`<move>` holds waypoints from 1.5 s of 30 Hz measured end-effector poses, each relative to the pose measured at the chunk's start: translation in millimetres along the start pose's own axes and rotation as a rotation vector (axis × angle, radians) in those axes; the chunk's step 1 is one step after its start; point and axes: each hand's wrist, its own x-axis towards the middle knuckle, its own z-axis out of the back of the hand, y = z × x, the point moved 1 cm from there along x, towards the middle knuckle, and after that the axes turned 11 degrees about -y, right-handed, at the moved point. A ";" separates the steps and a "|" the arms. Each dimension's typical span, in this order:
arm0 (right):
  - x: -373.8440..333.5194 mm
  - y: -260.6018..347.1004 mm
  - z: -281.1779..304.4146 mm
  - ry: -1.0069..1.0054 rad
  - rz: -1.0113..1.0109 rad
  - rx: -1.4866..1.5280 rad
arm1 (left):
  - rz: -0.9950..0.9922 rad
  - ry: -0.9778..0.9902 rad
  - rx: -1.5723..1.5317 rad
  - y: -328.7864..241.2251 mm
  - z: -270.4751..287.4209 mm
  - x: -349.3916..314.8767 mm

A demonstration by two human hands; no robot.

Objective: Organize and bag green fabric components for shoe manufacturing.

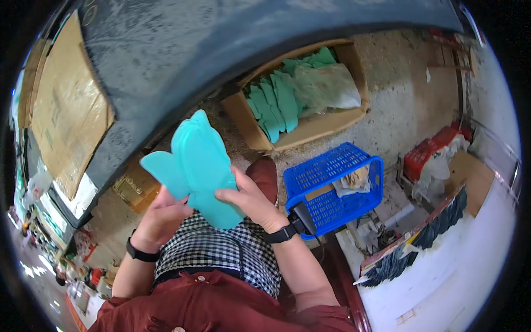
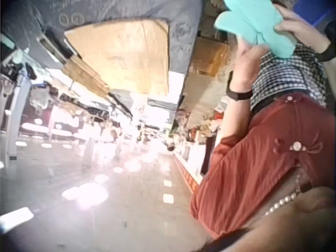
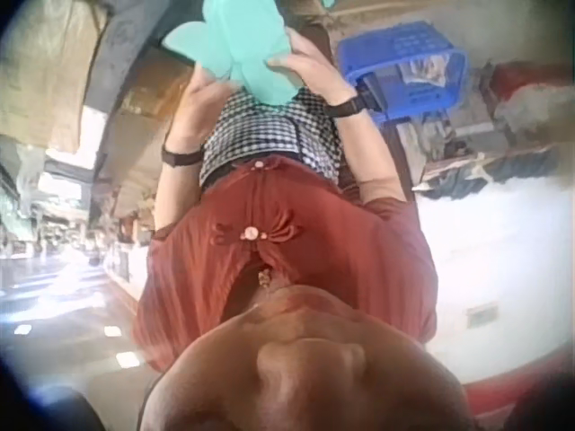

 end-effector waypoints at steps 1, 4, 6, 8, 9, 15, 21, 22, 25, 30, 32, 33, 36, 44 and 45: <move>-5.4 -7.4 16.7 -0.084 0.057 -0.039 | 0.064 -0.008 0.012 10.7 -18.1 9.6; -19.3 -21.0 71.9 -0.196 0.110 -0.003 | 0.135 -0.007 0.042 47.5 -53.2 41.0; -27.5 -22.0 108.7 -0.246 0.067 0.137 | 0.058 -0.092 0.059 74.2 -65.8 59.0; -31.2 -18.2 148.5 -0.328 0.101 0.111 | 0.141 -0.333 0.065 99.7 -73.9 63.1; -31.4 -11.4 171.7 -0.427 0.144 0.057 | 0.155 -0.362 0.077 113.4 -72.8 65.4; -0.6 34.8 285.8 -0.695 0.465 -0.314 | 0.261 -0.459 -0.024 176.1 -48.2 66.1; 90.9 43.1 291.3 -0.912 0.963 -1.088 | 0.348 -0.534 -0.026 211.4 -42.6 75.0; 111.0 28.8 288.5 -0.934 1.040 -1.202 | 0.357 -0.532 -0.014 215.0 -40.1 81.9; 171.0 -49.9 281.6 -0.716 0.664 -1.333 | 0.411 -0.579 0.020 225.0 -32.1 97.6; 197.3 -99.0 271.8 -0.571 0.231 -1.056 | 0.412 -0.668 0.067 234.0 -6.7 113.6; 203.9 -100.8 295.1 -0.623 0.244 -0.737 | 0.429 -0.694 0.098 237.9 3.9 122.2; 225.9 -127.9 344.8 -0.598 0.427 -0.633 | 0.446 -0.664 0.100 245.5 0.4 133.1; 258.8 -119.1 380.2 -0.731 0.324 -0.601 | 0.466 -0.708 0.117 258.3 16.8 144.7; 373.8 -123.7 358.0 -0.753 0.897 -1.178 | 0.534 -0.757 0.174 275.5 19.0 178.8; 386.5 -127.0 351.7 -0.756 0.895 -1.175 | 0.527 -0.758 0.199 277.1 21.4 182.3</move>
